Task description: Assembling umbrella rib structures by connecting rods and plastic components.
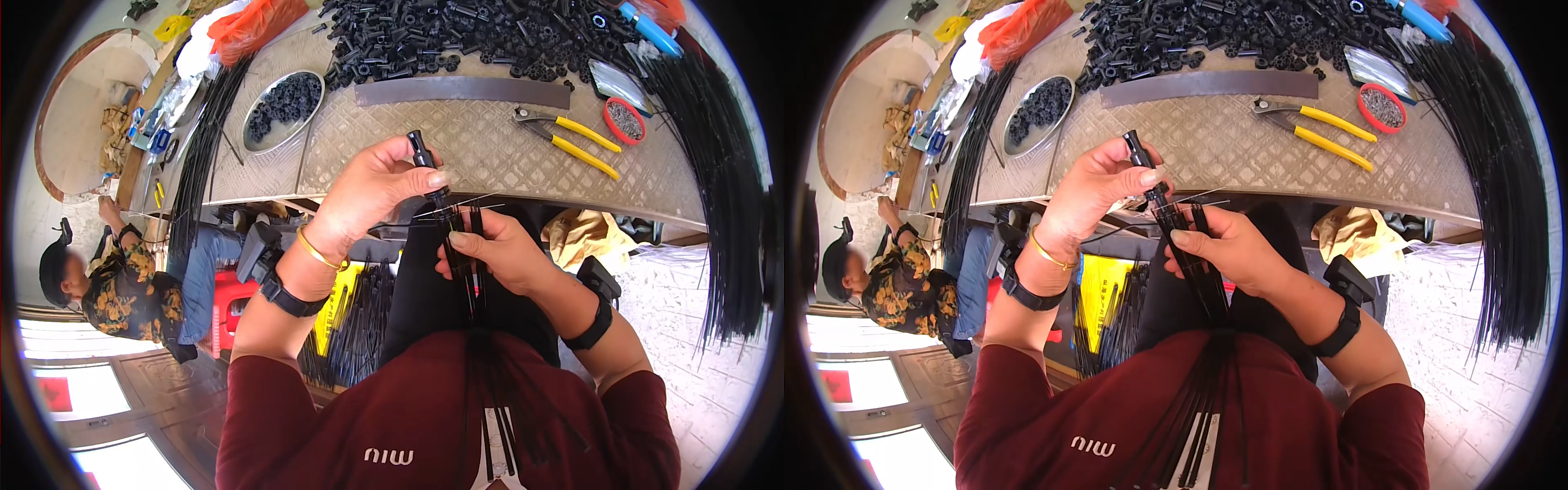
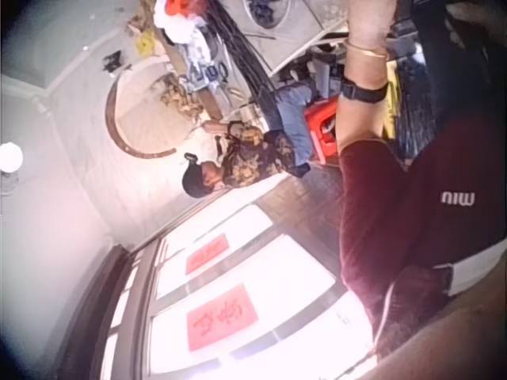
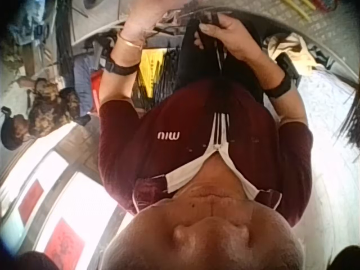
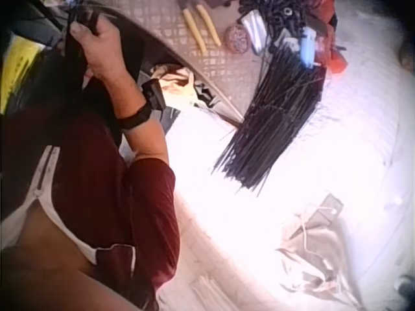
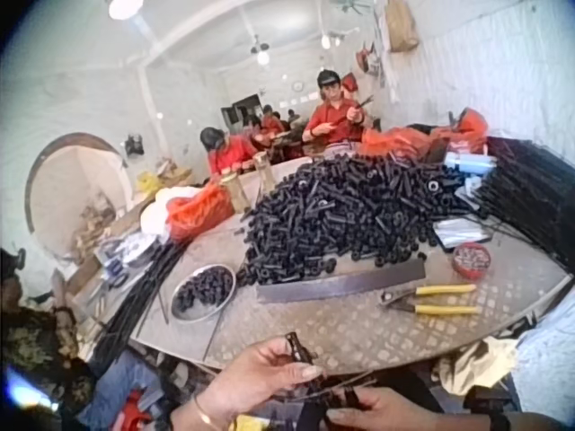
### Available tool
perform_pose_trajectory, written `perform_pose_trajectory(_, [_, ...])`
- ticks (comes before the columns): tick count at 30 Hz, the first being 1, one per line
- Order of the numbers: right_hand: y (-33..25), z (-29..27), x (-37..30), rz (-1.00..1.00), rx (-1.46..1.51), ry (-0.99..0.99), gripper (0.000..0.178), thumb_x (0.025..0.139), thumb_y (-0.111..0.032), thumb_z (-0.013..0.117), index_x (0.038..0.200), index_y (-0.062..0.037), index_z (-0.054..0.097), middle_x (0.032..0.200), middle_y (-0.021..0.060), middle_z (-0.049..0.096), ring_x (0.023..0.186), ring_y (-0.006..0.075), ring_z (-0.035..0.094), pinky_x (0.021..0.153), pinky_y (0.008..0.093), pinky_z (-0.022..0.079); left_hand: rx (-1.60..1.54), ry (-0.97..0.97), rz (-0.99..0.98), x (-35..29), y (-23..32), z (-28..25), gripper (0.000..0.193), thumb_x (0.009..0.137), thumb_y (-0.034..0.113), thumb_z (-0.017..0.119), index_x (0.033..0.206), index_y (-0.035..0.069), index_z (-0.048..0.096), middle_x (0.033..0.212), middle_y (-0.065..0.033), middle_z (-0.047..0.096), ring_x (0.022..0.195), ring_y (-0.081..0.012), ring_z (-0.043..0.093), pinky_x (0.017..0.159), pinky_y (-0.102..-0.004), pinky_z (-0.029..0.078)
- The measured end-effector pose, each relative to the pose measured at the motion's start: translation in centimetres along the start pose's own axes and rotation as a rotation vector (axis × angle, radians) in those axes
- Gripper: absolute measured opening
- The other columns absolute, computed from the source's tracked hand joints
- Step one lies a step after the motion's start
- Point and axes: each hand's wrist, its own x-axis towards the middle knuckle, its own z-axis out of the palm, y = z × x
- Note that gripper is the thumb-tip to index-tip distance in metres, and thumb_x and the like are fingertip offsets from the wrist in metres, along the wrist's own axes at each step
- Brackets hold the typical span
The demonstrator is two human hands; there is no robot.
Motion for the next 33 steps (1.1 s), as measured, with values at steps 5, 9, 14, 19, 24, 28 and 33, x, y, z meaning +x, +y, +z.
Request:
perform_pose_trajectory(5, [0.0, -0.1, 0.1, 0.006, -0.017, 0.009, 0.019, 0.090, -0.015, 0.059, 0.103, -0.0009, 0.057, 0.089, 0.0107, 0.065, 0.081, 0.0215, 0.066, 0.074, 0.0347, 0.055, 0.149, -0.050, -0.019, -0.3, 0.2, 0.1, 0.025, 0.084, 0.012, 0.068, 0.106, 0.003, 0.059, 0.088, -0.0017, 0.064, 0.079, -0.0082, 0.060, 0.072, -0.0217, 0.049])
perform_pose_trajectory(9, [0.0, 0.0, 0.0, 0.007, -0.005, 0.004, 0.020, 0.090, -0.016, 0.060, 0.103, -0.0009, 0.057, 0.089, 0.0108, 0.065, 0.081, 0.0215, 0.066, 0.074, 0.0346, 0.055, 0.107, -0.119, -0.015, -0.5, 0.1, 0.0, 0.025, 0.085, 0.012, 0.067, 0.107, 0.003, 0.059, 0.092, -0.0021, 0.065, 0.085, -0.0088, 0.060, 0.077, -0.0228, 0.048])
perform_pose_trajectory(14, [0.0, -0.2, 0.0, -0.007, 0.003, -0.029, 0.021, 0.090, -0.015, 0.060, 0.105, -0.0005, 0.057, 0.090, 0.0111, 0.065, 0.080, 0.0212, 0.066, 0.074, 0.0342, 0.055, 0.099, -0.149, 0.007, -0.6, -0.1, -0.2, 0.026, 0.086, 0.010, 0.064, 0.110, 0.002, 0.057, 0.095, -0.0046, 0.065, 0.092, -0.0119, 0.062, 0.082, -0.0251, 0.048])
perform_pose_trajectory(19, [0.0, -0.2, 0.0, 0.011, 0.014, -0.037, 0.023, 0.090, -0.015, 0.060, 0.108, 0.0000, 0.057, 0.090, 0.0104, 0.064, 0.081, 0.0208, 0.066, 0.074, 0.0334, 0.055, -0.007, -0.151, -0.044, -0.8, -0.3, -0.2, 0.028, 0.086, 0.008, 0.064, 0.112, 0.002, 0.057, 0.097, -0.0063, 0.065, 0.093, -0.0143, 0.062, 0.085, -0.0271, 0.048])
perform_pose_trajectory(24, [-0.1, -0.1, 0.1, -0.005, -0.014, -0.049, 0.023, 0.090, -0.015, 0.060, 0.108, -0.0003, 0.057, 0.090, 0.0101, 0.064, 0.081, 0.0207, 0.066, 0.074, 0.0322, 0.055, -0.050, -0.130, -0.004, -0.9, -0.8, -0.2, 0.027, 0.086, 0.009, 0.064, 0.111, 0.001, 0.057, 0.097, -0.0078, 0.066, 0.092, -0.0149, 0.063, 0.083, -0.0264, 0.049])
perform_pose_trajectory(28, [-0.1, -0.2, 0.2, 0.015, -0.019, -0.046, 0.024, 0.090, -0.016, 0.060, 0.108, -0.0008, 0.056, 0.090, 0.0100, 0.064, 0.081, 0.0205, 0.066, 0.074, 0.0320, 0.055, 0.057, 0.016, 0.051, -1.2, -1.8, 0.0, 0.035, 0.083, 0.009, 0.067, 0.115, 0.001, 0.055, 0.098, -0.0172, 0.066, 0.090, -0.0240, 0.066, 0.082, -0.0338, 0.052])
perform_pose_trajectory(33, [0.0, -0.9, -0.2, 0.006, 0.045, -0.121, 0.029, 0.091, -0.016, 0.060, 0.116, -0.0031, 0.054, 0.090, 0.0070, 0.063, 0.080, 0.0176, 0.065, 0.074, 0.0301, 0.054, -0.199, -0.127, 0.169, -2.7, -1.5, 1.0, 0.070, 0.078, 0.003, 0.070, 0.137, 0.003, 0.033, 0.105, -0.0167, 0.063, 0.098, -0.0210, 0.062, 0.084, -0.0328, 0.050])
